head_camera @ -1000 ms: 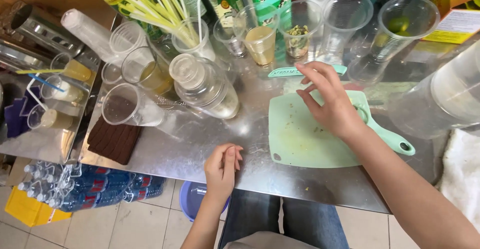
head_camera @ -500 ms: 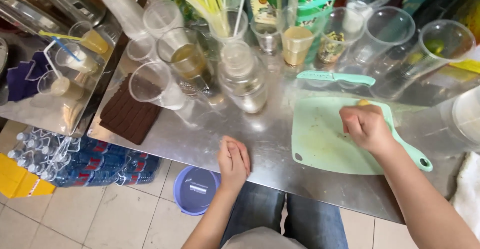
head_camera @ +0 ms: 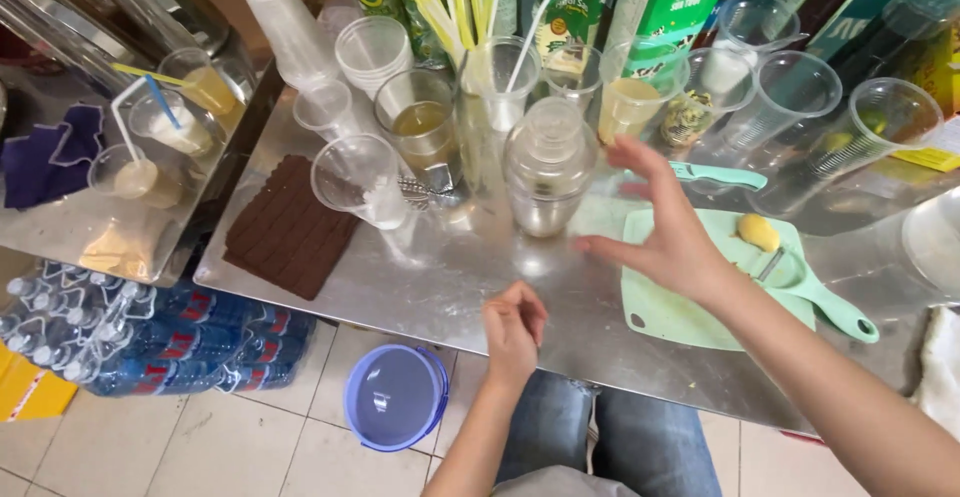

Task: Preparing a beverage by peeling a lemon and shaking ingredients in a shaker container.

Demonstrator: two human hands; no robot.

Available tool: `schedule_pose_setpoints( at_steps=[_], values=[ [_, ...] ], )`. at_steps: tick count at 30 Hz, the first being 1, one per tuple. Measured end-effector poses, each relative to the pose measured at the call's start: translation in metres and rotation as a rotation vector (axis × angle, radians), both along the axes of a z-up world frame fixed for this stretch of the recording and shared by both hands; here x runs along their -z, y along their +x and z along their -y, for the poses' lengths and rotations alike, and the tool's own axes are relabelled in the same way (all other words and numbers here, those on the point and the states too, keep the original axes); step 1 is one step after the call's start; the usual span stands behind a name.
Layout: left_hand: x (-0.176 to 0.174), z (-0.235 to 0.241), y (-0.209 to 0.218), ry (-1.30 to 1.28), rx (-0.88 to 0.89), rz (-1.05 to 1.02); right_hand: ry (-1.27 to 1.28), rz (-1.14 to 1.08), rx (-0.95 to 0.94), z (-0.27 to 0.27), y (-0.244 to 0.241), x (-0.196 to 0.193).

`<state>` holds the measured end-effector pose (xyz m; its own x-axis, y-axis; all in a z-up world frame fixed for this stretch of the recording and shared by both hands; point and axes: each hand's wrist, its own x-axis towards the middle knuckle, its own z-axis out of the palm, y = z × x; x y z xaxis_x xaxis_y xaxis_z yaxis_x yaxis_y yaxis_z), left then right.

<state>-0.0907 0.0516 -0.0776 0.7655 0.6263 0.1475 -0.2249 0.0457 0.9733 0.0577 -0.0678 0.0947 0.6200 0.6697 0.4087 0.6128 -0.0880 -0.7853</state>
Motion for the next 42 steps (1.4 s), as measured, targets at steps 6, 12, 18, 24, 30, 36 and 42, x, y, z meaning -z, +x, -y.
schedule_pose_setpoints(
  at_steps=[6, 12, 18, 24, 30, 36, 42],
  values=[
    [-0.022, 0.0, -0.003, 0.044, 0.063, 0.055, 0.166, -0.147, -0.047, -0.056, 0.015, 0.014],
    [-0.028, -0.002, -0.006, 0.1, 0.098, 0.076, 0.357, -0.073, 0.188, -0.069, 0.024, 0.047],
    [-0.027, -0.005, -0.008, 0.141, 0.109, 0.052, 0.879, -0.866, 0.068, -0.007, 0.022, 0.005],
    [-0.028, -0.006, -0.012, 0.014, 0.166, 0.046, 1.542, -1.059, 0.396, 0.049, 0.004, -0.059],
    [-0.021, -0.006, -0.009, -0.037, 0.151, 0.051, 1.264, -0.986, 0.098, 0.072, -0.04, -0.038],
    [-0.026, -0.007, -0.01, 0.006, 0.118, 0.027, 1.52, -1.157, 0.364, 0.07, -0.019, -0.057],
    [-0.028, -0.009, -0.009, -0.03, 0.109, -0.009, 1.227, -0.88, 0.175, 0.102, -0.021, -0.007]
  ],
)
